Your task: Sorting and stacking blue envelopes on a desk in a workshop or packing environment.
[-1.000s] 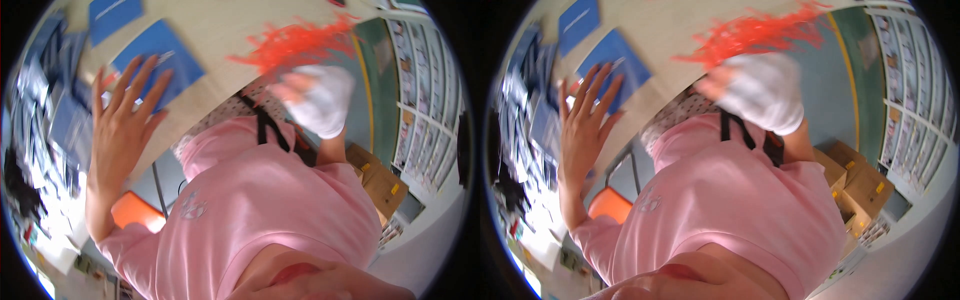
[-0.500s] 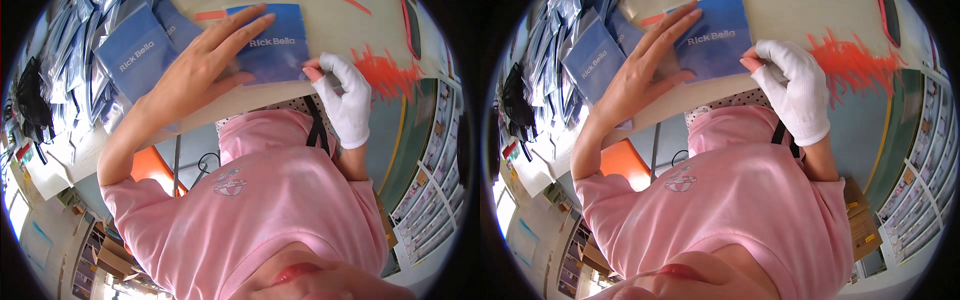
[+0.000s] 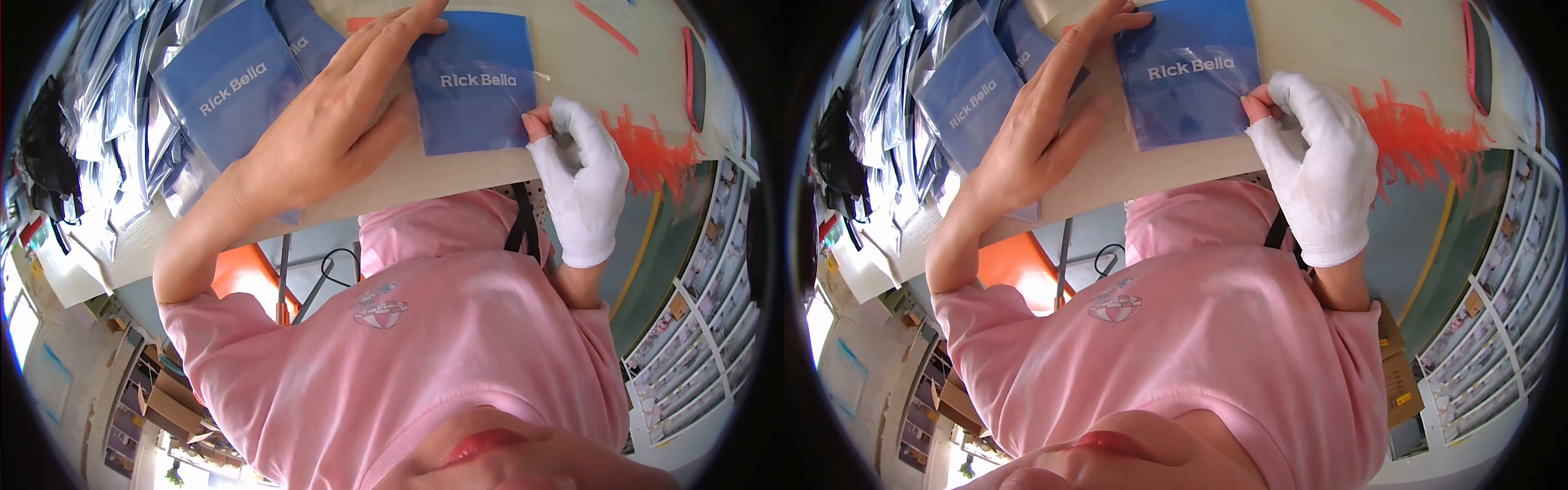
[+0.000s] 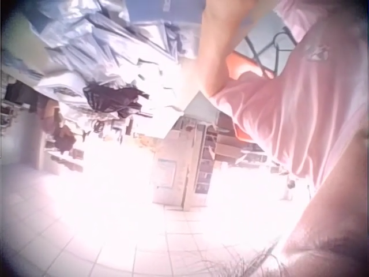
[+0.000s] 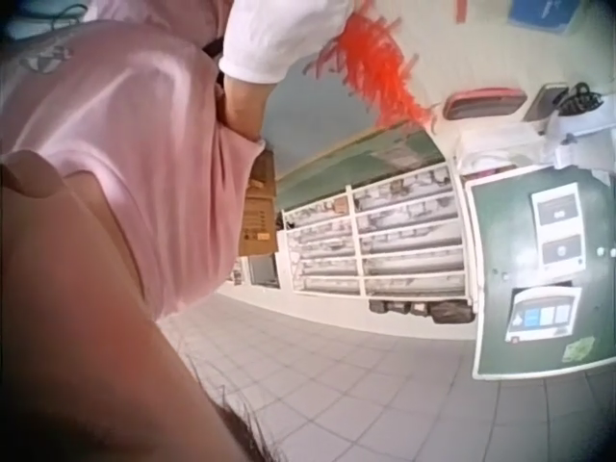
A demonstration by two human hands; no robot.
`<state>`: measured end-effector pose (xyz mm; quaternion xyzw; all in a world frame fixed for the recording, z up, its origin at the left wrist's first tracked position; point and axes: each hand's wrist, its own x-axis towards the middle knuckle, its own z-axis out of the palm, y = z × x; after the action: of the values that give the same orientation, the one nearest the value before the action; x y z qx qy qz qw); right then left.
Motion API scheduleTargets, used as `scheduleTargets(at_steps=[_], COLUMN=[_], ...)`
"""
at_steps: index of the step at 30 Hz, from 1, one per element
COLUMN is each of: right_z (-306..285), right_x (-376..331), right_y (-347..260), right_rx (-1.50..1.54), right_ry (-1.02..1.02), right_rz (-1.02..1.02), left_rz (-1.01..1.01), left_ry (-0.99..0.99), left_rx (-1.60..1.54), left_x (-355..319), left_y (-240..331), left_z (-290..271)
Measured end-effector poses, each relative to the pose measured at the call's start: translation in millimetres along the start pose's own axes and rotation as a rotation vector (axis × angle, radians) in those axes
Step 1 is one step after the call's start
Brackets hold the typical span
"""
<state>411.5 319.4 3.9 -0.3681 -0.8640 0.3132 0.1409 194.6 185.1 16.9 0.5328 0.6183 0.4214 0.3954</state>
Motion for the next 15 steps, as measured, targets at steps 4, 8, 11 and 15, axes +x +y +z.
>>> scheduleTargets(at_steps=[4,8,11,15], right_z=[-1,1,0,0], right_x=[0,0,0,0], right_y=[3,4,2,2], right_rx=[0.017,0.015,0.011,0.007], right_ry=[-0.001,0.002,0.003,-0.002], right_rz=[-0.007,-0.031,-0.023,-0.014], left_rz=[0.216,1.213,1.196,1.199], left_ry=[-0.017,0.435,0.482,0.490], left_rx=[0.492,0.290,0.478,0.502], left_x=[1,53,52,51], left_y=[-8,-108,-110,-112], left_z=[2,35,32,32])
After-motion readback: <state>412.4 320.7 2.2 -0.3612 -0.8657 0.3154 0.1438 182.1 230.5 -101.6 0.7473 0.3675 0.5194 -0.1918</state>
